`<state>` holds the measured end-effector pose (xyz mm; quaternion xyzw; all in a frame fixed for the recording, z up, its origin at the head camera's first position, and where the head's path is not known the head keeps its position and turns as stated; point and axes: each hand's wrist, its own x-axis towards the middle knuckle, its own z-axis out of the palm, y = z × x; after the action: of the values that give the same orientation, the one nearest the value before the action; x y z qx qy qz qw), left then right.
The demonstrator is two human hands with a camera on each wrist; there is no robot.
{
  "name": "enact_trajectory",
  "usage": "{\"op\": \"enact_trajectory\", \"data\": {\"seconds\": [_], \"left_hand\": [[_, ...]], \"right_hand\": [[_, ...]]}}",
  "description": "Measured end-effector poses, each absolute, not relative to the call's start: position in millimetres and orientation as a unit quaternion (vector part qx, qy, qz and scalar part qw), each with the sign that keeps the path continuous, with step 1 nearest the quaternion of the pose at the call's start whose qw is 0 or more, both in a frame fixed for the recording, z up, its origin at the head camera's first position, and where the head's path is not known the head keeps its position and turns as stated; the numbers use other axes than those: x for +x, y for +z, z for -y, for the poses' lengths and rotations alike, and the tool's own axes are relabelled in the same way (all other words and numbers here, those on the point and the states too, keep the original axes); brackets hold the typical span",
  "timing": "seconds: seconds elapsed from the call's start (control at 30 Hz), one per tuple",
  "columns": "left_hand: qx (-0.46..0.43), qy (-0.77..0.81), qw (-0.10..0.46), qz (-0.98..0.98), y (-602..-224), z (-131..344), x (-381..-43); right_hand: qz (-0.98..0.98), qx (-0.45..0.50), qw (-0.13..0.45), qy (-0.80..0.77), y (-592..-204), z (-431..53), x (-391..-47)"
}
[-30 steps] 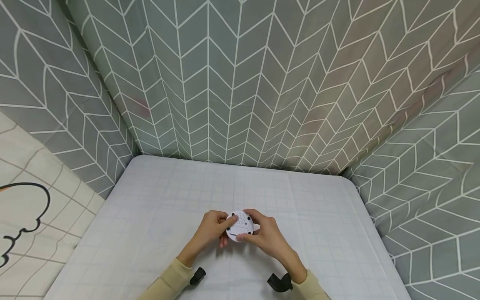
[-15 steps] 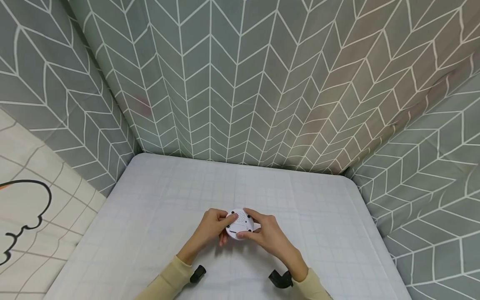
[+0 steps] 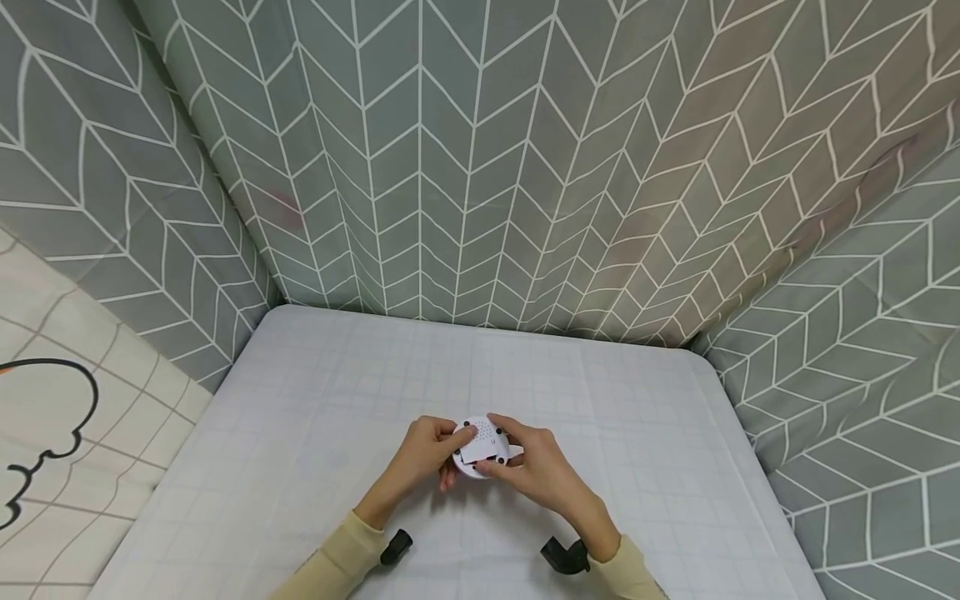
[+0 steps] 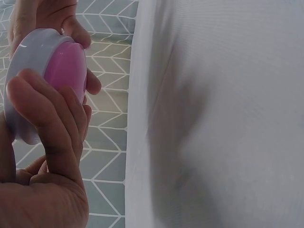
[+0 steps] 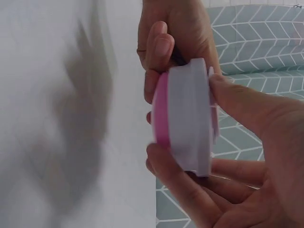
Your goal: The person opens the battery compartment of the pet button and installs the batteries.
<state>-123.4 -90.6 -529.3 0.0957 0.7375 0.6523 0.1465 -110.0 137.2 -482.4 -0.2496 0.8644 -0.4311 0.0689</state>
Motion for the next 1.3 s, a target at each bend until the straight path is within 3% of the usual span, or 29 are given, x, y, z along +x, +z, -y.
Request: {"op": "enact_trajectory", "data": {"seconds": [0.33,1.3], "left_hand": [[0.082,0.665,0.145,-0.729,-527.8,90.5,-121.4],[0.086,0.662,0.140,-0.732,-528.0,90.4,-122.9]], "right_hand": [[-0.859,-0.288,-0.043,-0.421,-487.1,-135.3,-108.2],[-0.863,-0.294,-0.092,-0.399,-484.7,-130.2,-104.1]]}}
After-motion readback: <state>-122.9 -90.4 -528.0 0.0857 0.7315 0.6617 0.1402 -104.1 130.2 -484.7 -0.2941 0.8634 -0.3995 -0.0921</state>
